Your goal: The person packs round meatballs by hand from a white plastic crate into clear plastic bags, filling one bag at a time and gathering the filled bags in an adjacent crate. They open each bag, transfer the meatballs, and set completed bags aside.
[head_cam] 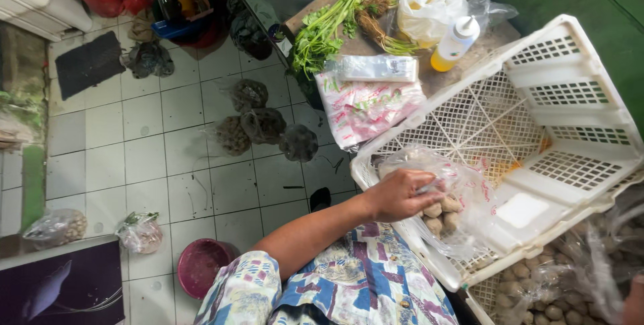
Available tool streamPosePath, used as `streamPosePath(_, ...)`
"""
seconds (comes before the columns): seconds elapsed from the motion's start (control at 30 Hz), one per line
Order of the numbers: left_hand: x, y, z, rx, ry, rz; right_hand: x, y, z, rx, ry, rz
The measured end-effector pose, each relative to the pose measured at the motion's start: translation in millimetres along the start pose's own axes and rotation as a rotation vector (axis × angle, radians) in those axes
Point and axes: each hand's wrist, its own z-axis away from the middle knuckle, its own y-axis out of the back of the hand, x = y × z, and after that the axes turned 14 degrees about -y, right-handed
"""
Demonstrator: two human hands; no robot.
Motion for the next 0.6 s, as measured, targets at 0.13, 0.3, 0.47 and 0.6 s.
streamPosePath(0.13,-7.1,-0.7,-1.4,-0.036,0.010,0.001,-43.8,-1.2,63.3,0.036,0.214,-0.438)
streamPosePath(0.3,-23.8,-14.3,-3.6,0.033,0.201,0.167,-131.5,-12.7,155.6,-0.491,0.275,-0.934)
streamPosePath(0.47,-43.0,-32.1,-4.5,0.299,0.316,0.823,-198.9,-27.6,184.7,-0.086,0.636,0.025)
streamPosePath(0.6,-51.4,-34.5,-0.2,0.252,0.273,0.791,-198.8,-26.6,186.9,0.302,0.496,0.250)
